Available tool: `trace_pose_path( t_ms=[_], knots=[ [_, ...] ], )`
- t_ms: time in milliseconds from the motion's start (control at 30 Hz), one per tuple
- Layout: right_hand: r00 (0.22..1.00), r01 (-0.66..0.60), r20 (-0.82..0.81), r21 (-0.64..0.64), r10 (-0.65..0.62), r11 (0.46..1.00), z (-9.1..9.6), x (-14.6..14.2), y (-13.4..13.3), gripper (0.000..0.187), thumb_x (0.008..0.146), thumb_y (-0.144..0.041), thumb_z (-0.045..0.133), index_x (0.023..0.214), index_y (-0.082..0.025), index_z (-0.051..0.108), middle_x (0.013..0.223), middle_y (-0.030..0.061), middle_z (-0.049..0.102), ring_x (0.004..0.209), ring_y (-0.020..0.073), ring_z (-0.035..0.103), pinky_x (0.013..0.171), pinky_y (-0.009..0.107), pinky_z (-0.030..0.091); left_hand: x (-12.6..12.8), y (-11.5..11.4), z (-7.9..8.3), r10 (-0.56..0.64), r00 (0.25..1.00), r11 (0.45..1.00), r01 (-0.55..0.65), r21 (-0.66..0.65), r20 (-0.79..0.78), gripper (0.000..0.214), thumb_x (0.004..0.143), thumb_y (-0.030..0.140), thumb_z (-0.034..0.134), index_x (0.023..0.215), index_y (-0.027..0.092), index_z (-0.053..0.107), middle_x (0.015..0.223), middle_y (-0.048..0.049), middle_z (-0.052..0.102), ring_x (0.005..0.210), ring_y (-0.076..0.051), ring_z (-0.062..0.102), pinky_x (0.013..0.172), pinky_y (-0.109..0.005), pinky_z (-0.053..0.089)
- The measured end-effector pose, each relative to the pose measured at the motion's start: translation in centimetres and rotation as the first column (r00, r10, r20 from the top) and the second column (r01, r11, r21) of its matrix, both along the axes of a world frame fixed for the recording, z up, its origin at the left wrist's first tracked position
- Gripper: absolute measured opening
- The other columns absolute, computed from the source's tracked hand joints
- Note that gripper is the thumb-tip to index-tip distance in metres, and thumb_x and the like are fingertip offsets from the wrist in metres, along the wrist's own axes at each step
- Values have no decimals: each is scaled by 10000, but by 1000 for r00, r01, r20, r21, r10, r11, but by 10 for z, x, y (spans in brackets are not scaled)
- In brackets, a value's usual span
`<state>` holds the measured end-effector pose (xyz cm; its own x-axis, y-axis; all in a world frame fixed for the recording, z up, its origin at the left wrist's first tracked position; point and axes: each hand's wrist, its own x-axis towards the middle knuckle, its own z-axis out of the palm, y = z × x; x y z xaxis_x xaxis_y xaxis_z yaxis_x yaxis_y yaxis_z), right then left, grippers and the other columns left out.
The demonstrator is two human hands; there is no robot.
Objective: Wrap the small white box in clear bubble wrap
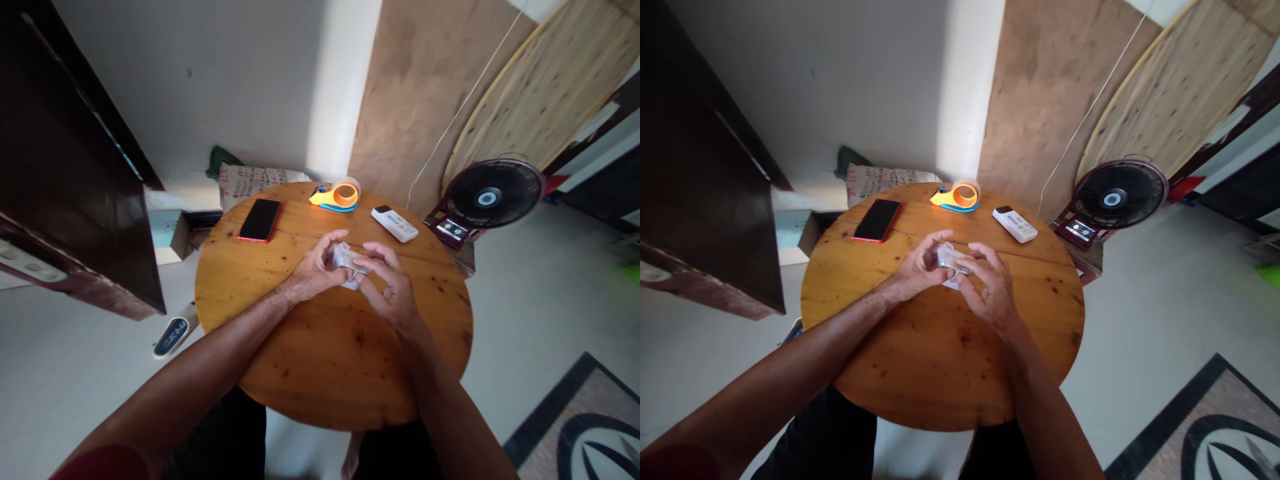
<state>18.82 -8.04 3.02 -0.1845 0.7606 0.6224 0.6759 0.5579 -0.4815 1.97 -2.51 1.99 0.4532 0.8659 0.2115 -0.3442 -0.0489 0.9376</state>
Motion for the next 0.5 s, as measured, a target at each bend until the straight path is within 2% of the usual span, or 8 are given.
trace_pose_path(
  t_ms=[167, 367, 500],
  knots=[
    [1000, -9, 9, -20, 9, 1000, 1, -3, -2, 242, 829, -243, 593, 1069, -239, 623, 1243, 89, 541, 1124, 250, 548, 977, 442, 435, -1, 2, -2, -15, 1000, 1000, 15, -3, -5, 765, 575, 158, 770, 1269, 217, 453, 1060, -38, 554, 858, -123, 552, 808, -269, 443],
    [975, -50, -223, -160, 13, 986, 2, -7, -5, 506, 831, -268, 596, 1310, -252, 433, 1282, 93, 549, 1155, 237, 534, 989, 425, 418, 1, 3, 2, -34, 997, 990, 43, -132, 65, 751, 577, 236, 796, 1254, 213, 472, 1092, -50, 565, 847, -131, 574, 756, -262, 460],
    [929, -89, -369, -313, -35, 945, 1, -4, -1, 525, 806, -315, 625, 1296, -244, 453, 1241, 95, 582, 1111, 233, 565, 966, 428, 433, 0, 3, 2, -48, 996, 977, 61, -202, 69, 733, 574, 247, 802, 1228, 190, 478, 1060, -57, 596, 848, -143, 591, 742, -265, 465]
  ],
)
